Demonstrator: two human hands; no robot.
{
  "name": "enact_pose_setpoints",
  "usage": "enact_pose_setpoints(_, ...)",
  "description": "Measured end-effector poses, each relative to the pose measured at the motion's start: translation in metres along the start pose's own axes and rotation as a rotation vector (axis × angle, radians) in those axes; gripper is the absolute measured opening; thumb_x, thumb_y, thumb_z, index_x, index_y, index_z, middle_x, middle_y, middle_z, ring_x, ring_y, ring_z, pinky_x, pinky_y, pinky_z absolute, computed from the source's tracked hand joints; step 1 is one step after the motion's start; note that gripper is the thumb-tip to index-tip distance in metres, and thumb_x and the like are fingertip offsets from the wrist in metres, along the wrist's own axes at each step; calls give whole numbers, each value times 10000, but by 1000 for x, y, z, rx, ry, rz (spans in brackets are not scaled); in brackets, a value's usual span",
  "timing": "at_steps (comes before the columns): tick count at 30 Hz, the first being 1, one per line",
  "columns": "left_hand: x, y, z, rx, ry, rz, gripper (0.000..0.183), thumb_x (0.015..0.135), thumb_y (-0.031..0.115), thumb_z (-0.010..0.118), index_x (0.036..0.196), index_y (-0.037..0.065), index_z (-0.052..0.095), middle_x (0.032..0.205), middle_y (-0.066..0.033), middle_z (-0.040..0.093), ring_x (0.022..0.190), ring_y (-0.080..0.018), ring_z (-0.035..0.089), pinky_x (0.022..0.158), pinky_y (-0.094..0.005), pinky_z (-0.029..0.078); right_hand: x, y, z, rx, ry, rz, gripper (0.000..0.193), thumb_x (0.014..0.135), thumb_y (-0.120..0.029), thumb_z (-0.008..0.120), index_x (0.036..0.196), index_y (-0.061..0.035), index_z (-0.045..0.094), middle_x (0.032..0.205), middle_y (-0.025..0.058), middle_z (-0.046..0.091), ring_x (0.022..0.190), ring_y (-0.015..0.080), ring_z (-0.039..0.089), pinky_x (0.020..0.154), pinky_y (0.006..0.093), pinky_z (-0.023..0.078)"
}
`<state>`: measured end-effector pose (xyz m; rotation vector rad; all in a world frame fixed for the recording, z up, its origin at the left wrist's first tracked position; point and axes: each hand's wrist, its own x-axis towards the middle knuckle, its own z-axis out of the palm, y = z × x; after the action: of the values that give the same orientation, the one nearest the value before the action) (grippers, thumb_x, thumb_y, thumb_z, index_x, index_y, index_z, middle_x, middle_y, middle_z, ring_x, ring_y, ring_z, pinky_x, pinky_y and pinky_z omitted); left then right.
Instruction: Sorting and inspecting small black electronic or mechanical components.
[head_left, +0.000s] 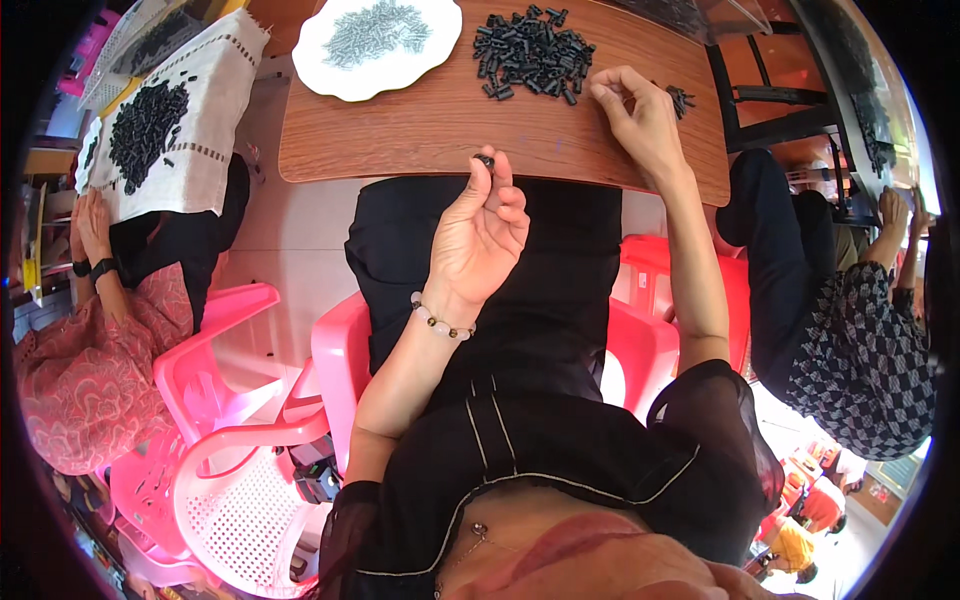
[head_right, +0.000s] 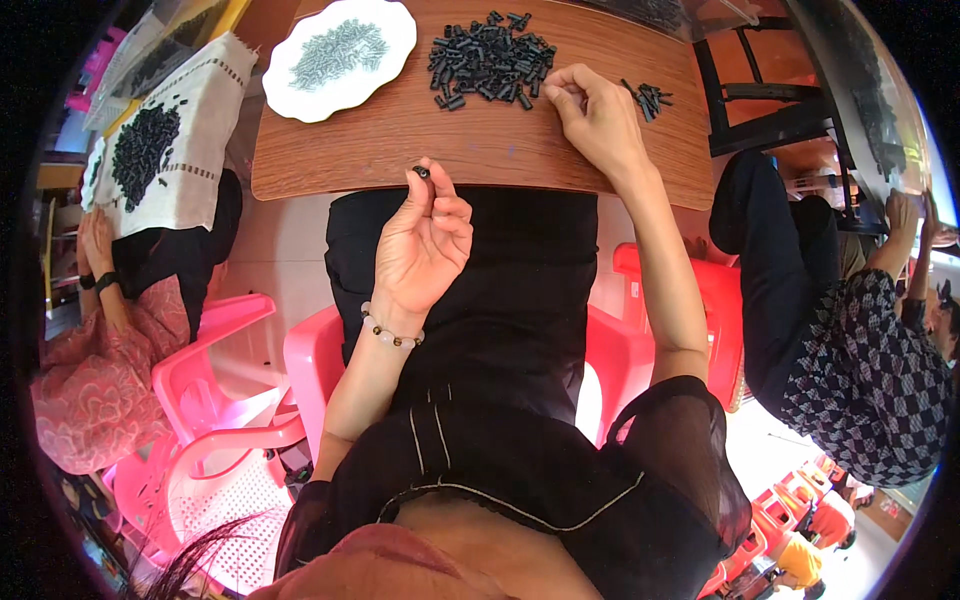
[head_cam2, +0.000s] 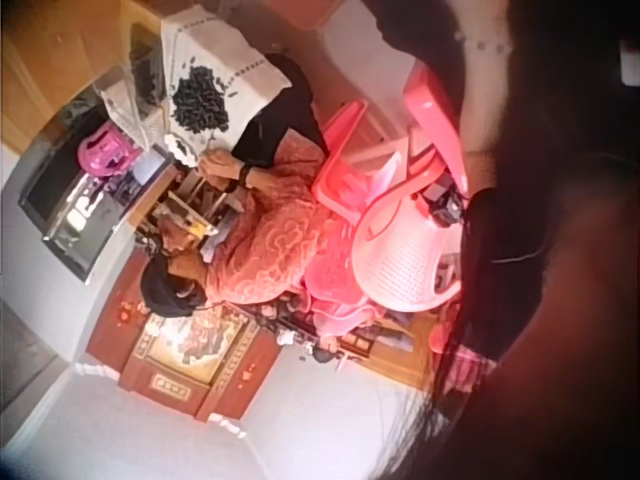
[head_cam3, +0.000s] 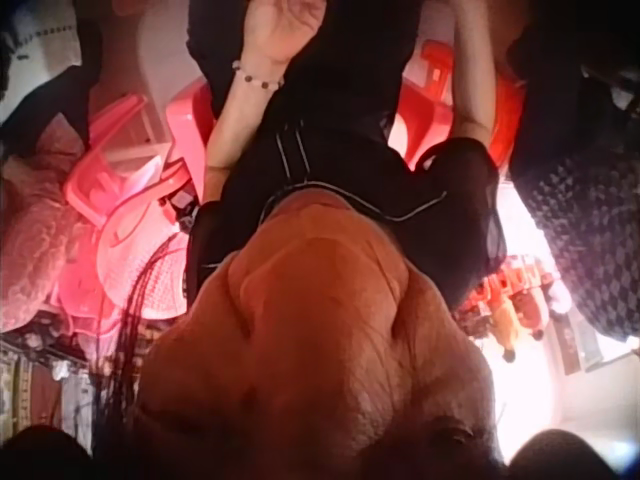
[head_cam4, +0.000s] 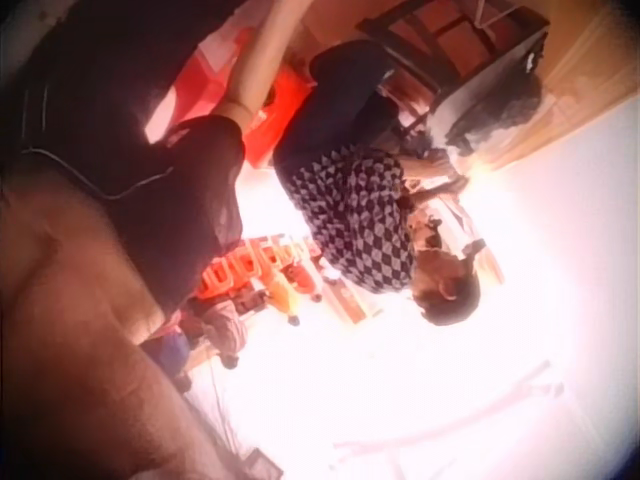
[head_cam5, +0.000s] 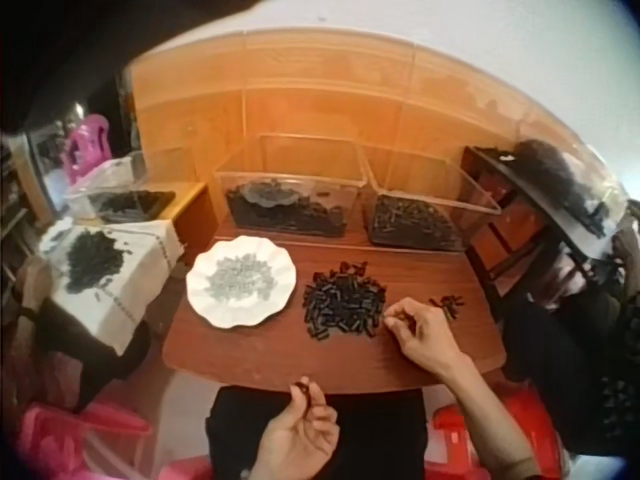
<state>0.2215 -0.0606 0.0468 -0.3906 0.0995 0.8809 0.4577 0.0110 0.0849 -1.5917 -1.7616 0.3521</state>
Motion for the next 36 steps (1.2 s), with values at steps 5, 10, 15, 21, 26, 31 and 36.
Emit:
enact_pose_setpoints(5, 2, -1, -2, 12, 4, 15, 180, 916, 207, 624, 1084, 141, 627, 1003, 15, 651, 779, -121, 569, 656, -229, 511, 2, 10, 1, -26, -59, -15, 123, 886, -90, 633, 965, 3, 647, 798, 54, 663, 708, 105, 579, 659, 250, 457)
enact_pose_setpoints(10, 2, -1, -4, 28, 10, 32, 226, 920, 205, 619, 1127, 115, 612, 1007, 8, 642, 786, -114, 559, 665, -219, 503, 2, 8, 2, -61, -75, -72, 123, 876, -85, 648, 958, 6, 649, 811, 63, 663, 721, 115, 587, 661, 255, 461)
enact_pose_setpoints(15, 2, -2, -2, 43, 24, 41, 229, 919, 208, 623, 1127, 114, 615, 991, 8, 651, 772, -114, 561, 656, -220, 500, 4, -7, 6, -118, -67, -87, 154, 823, -184, 701, 877, -44, 670, 755, 93, 655, 730, 225, 595, 679, 347, 481)
enact_pose_setpoints(21, 2, -2, -2, 62, 54, 52, 225, 911, 212, 636, 1113, 114, 624, 957, 7, 667, 751, -115, 569, 645, -222, 497, 1, -18, 12, -375, -2, -177, 223, 777, -278, 737, 878, -91, 673, 740, 64, 645, 832, 249, 592, 702, 390, 488)
enact_pose_setpoints(26, 3, -1, -4, 62, 55, 42, 228, 907, 215, 642, 1110, 112, 627, 946, 0, 672, 743, -116, 572, 640, -223, 494, -1, -18, 15, -388, -23, -107, 191, 789, -219, 727, 916, -95, 657, 751, 27, 632, 767, 217, 569, 665, 352, 480)
enact_pose_setpoints(31, 3, -1, -6, 59, 59, 37, 228, 908, 212, 643, 1109, 107, 626, 941, -2, 672, 741, -116, 573, 638, -225, 494, -1, -23, 17, -380, -18, -98, 153, 784, -190, 710, 891, -97, 651, 757, 37, 637, 784, 251, 574, 679, 378, 479)
enact_pose_setpoints(36, 5, -1, -7, 67, 64, 40, 228, 911, 217, 639, 1110, 105, 623, 942, 0, 671, 735, -112, 566, 637, -225, 488, 1, -16, 19, -404, 44, -161, 148, 773, -197, 715, 870, -102, 656, 763, 60, 623, 832, 288, 571, 705, 401, 482)
